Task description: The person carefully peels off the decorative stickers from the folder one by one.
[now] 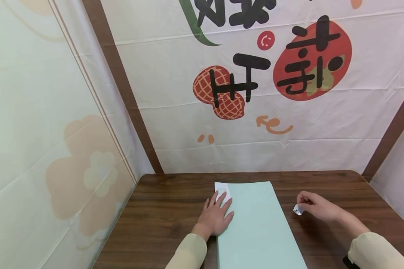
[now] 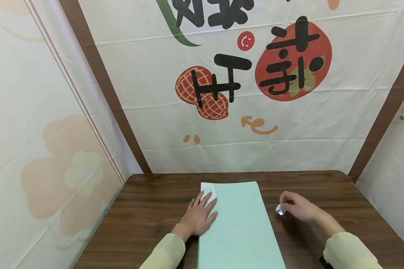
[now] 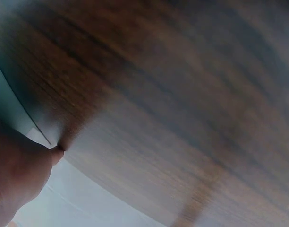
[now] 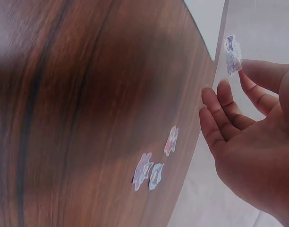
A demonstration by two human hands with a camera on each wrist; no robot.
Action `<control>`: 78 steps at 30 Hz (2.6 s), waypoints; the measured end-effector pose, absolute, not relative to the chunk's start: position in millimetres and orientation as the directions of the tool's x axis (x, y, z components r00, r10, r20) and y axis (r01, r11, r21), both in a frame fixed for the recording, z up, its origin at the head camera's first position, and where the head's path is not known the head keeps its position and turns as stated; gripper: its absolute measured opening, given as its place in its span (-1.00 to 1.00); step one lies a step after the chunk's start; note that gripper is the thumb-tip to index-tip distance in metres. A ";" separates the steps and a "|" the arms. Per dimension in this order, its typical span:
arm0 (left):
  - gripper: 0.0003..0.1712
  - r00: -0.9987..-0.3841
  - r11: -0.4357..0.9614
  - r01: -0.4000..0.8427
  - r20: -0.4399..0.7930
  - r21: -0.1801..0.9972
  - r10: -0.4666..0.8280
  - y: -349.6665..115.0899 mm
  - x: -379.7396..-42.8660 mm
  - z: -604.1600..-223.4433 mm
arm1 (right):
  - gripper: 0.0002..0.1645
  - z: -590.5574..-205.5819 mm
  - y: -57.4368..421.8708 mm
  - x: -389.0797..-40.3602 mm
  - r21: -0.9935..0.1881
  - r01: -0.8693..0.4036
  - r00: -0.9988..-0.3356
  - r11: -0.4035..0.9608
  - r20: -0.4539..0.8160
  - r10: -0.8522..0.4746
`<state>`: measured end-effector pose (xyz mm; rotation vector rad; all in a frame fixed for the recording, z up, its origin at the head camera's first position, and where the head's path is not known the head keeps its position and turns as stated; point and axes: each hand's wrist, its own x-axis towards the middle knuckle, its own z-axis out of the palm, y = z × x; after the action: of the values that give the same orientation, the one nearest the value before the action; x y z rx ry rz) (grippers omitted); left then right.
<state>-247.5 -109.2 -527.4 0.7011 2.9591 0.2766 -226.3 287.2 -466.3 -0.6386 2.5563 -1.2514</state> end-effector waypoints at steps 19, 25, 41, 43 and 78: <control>-0.29 -0.892 0.877 0.433 -0.046 0.207 0.451 -109.3 -250.2 -529.2 | -0.93 -471.1 312.1 -225.8 -0.751 -0.207 -0.920 0.628 -0.068 -0.385; -0.30 -0.891 0.876 0.433 -0.042 0.212 0.451 -108.5 -250.5 -527.7 | -0.96 -475.4 321.6 -226.6 -0.767 -0.187 -0.926 0.614 -0.071 -0.371; -0.33 -0.890 0.875 0.438 -0.038 0.206 0.455 -105.3 -251.2 -524.9 | -0.95 -480.5 329.5 -228.9 -0.751 -0.132 -0.944 0.647 -0.105 -0.314; -0.32 -0.889 0.874 0.440 -0.035 0.206 0.456 -105.6 -251.2 -524.1 | -0.94 -481.3 330.6 -228.8 -0.728 -0.143 -0.948 0.671 -0.095 -0.304; -0.30 -0.888 0.871 0.444 -0.028 0.209 0.459 -106.1 -248.8 -526.3 | -0.87 -499.2 339.1 -225.3 -0.632 -0.148 -0.971 0.761 -0.053 -0.233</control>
<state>-248.8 -106.1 -526.3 0.7168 2.9648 0.3026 -225.3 339.1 -499.2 -0.3067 2.8266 -0.9980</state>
